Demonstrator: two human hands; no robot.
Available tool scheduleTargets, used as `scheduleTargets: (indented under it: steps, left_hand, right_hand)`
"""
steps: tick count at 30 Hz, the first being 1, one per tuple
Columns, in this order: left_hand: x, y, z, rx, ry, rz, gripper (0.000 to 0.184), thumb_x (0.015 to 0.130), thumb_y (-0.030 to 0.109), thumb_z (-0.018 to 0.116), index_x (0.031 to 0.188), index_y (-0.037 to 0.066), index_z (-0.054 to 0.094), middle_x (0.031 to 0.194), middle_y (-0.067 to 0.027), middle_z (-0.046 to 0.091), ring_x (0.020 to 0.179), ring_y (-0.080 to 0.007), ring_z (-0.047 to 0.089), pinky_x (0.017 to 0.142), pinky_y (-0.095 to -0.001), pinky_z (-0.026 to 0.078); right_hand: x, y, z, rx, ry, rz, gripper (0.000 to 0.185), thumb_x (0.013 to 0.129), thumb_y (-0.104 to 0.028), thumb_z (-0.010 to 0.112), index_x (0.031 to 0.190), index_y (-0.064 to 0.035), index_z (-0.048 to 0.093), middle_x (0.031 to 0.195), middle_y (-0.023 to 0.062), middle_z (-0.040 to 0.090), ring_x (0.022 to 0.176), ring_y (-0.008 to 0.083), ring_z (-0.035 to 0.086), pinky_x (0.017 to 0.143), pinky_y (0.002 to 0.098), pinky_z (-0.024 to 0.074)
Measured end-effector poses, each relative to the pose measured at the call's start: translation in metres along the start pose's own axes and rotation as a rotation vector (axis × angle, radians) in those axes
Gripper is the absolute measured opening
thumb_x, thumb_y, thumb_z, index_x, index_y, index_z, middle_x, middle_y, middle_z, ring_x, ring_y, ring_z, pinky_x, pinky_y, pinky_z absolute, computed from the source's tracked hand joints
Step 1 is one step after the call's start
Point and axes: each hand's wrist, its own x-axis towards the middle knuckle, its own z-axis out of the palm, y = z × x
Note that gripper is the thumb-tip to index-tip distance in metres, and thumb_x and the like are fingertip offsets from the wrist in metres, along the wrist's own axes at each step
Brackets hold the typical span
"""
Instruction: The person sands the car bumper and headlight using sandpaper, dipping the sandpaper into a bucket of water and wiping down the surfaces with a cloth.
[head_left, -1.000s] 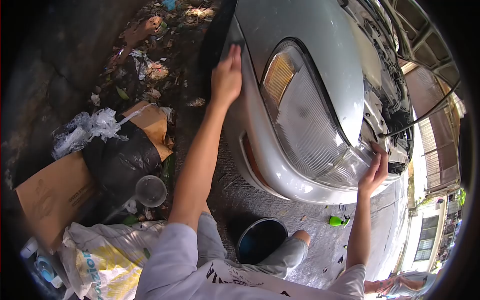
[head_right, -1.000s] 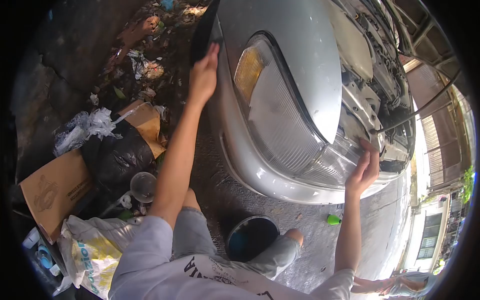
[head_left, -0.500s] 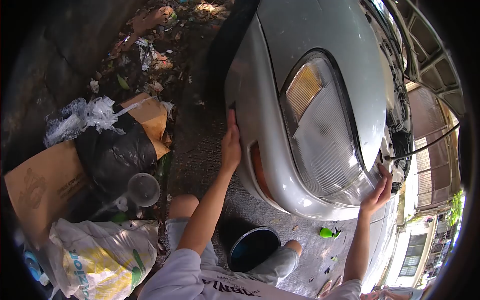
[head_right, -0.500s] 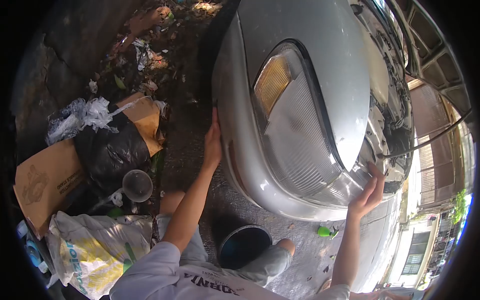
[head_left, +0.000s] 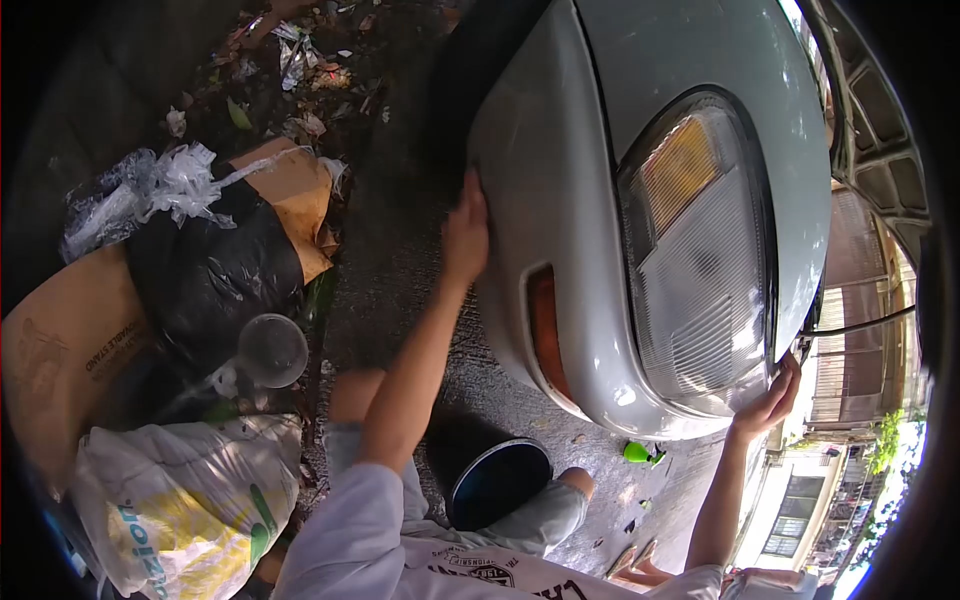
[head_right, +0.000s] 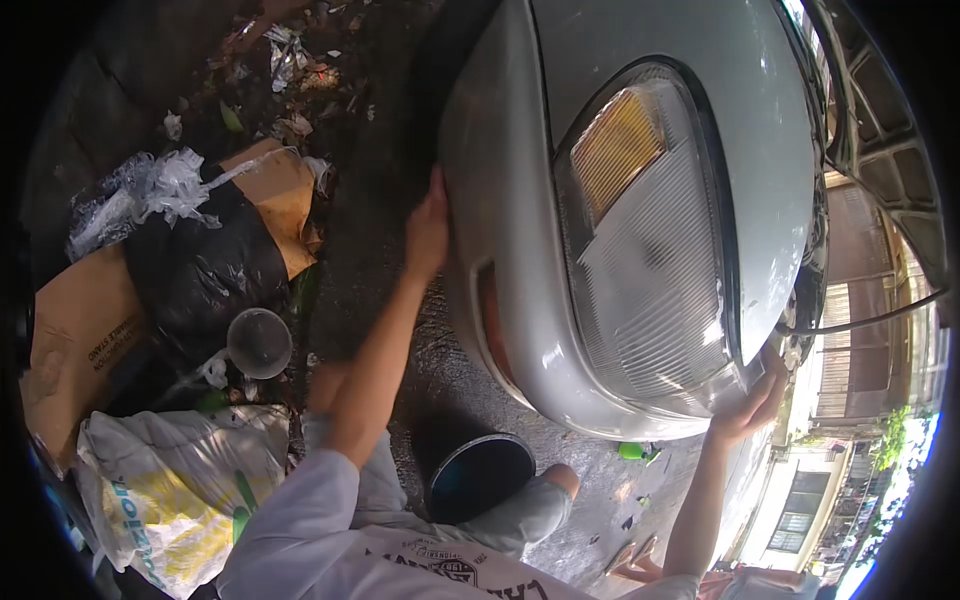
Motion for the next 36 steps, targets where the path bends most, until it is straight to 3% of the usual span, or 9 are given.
scheduleTargets:
  steps: [4, 9, 12, 15, 17, 20, 27, 32, 36]
  left_hand:
    - [0.027, -0.004, -0.004, -0.002, 0.056, -0.196, 0.063, 0.105, 0.049, 0.021, 0.150, 0.007, 0.032, 0.137, -0.0227, 0.053, 0.130, -0.0373, 0.048, 0.109, -0.0394, 0.037]
    - [-0.133, -0.037, 0.039, 0.042, 0.160, 0.064, 0.055, 0.107, 0.039, 0.026, 0.151, 0.007, 0.030, 0.152, -0.0192, 0.036, 0.142, -0.0315, 0.033, 0.116, -0.0380, 0.028]
    - [-0.063, -0.032, 0.023, 0.010, 0.127, -0.029, 0.057, 0.106, 0.046, 0.021, 0.153, 0.015, 0.029, 0.146, -0.0186, 0.047, 0.135, -0.0303, 0.045, 0.106, -0.0339, 0.037]
    - [0.004, -0.001, -0.001, 0.028, -0.017, -0.089, 0.051, 0.107, 0.030, 0.029, 0.150, 0.003, 0.030, 0.154, -0.0206, 0.031, 0.136, -0.0347, 0.040, 0.113, -0.0402, 0.035]
    - [-0.019, -0.003, 0.012, 0.065, 0.122, 0.074, 0.050, 0.106, 0.029, 0.029, 0.149, 0.003, 0.032, 0.152, -0.0222, 0.032, 0.130, -0.0368, 0.047, 0.109, -0.0404, 0.040]
    - [-0.161, -0.012, 0.039, -0.016, 0.057, 0.120, 0.054, 0.106, 0.035, 0.026, 0.154, 0.010, 0.024, 0.158, -0.0180, 0.022, 0.145, -0.0305, 0.026, 0.118, -0.0366, 0.026]
    - [-0.008, 0.041, -0.011, -0.178, -0.144, -0.091, 0.065, 0.103, 0.052, 0.027, 0.150, 0.006, 0.033, 0.152, -0.0184, 0.036, 0.142, -0.0278, 0.034, 0.116, -0.0335, 0.027]
    - [-0.148, 0.015, 0.031, -0.141, 0.105, 0.285, 0.062, 0.105, 0.049, 0.028, 0.149, 0.006, 0.033, 0.151, -0.0186, 0.038, 0.141, -0.0279, 0.035, 0.116, -0.0327, 0.027]
    - [-0.061, 0.053, 0.006, -0.196, -0.014, 0.110, 0.063, 0.105, 0.050, 0.028, 0.149, 0.006, 0.033, 0.145, -0.0214, 0.045, 0.135, -0.0327, 0.044, 0.112, -0.0356, 0.033]
  right_hand:
    - [0.002, 0.006, -0.005, -0.057, 0.013, -0.010, 0.041, 0.102, -0.023, 0.039, 0.114, 0.0078, 0.062, 0.106, 0.0151, 0.064, 0.098, 0.0235, 0.057, 0.089, 0.0342, 0.0436]
    - [-0.001, 0.026, -0.012, -0.094, 0.029, -0.030, 0.042, 0.101, -0.024, 0.040, 0.116, 0.0076, 0.063, 0.104, 0.0150, 0.064, 0.095, 0.0245, 0.058, 0.087, 0.0344, 0.0448]
    - [-0.002, 0.028, -0.012, -0.234, 0.036, -0.145, 0.042, 0.101, -0.025, 0.040, 0.115, 0.0085, 0.062, 0.103, 0.0156, 0.064, 0.096, 0.0253, 0.058, 0.087, 0.0348, 0.0451]
    - [-0.003, 0.024, -0.009, -0.234, 0.063, -0.172, 0.042, 0.101, -0.024, 0.040, 0.114, 0.0082, 0.063, 0.103, 0.0154, 0.064, 0.094, 0.0246, 0.058, 0.086, 0.0344, 0.0453]
    - [-0.001, 0.019, -0.008, -0.101, 0.039, -0.056, 0.042, 0.101, -0.023, 0.039, 0.114, 0.0083, 0.063, 0.103, 0.0152, 0.064, 0.093, 0.0241, 0.059, 0.085, 0.0340, 0.0456]
    - [-0.002, 0.013, -0.007, -0.098, 0.025, -0.046, 0.042, 0.101, -0.023, 0.038, 0.115, 0.0088, 0.062, 0.103, 0.0150, 0.064, 0.093, 0.0240, 0.059, 0.084, 0.0336, 0.0458]
    - [0.000, 0.004, -0.003, -0.069, 0.033, -0.038, 0.039, 0.101, -0.022, 0.040, 0.111, 0.0080, 0.063, 0.102, 0.0140, 0.065, 0.093, 0.0224, 0.059, 0.085, 0.0327, 0.0455]
    - [0.001, 0.003, -0.001, -0.124, 0.051, -0.008, 0.048, 0.099, -0.030, 0.036, 0.111, 0.0062, 0.066, 0.106, 0.0170, 0.067, 0.098, 0.0276, 0.063, 0.087, 0.0378, 0.0497]
    - [0.000, 0.000, -0.002, -0.032, 0.001, -0.028, 0.039, 0.102, -0.020, 0.038, 0.114, 0.0072, 0.063, 0.109, 0.0152, 0.066, 0.099, 0.0233, 0.059, 0.091, 0.0339, 0.0454]
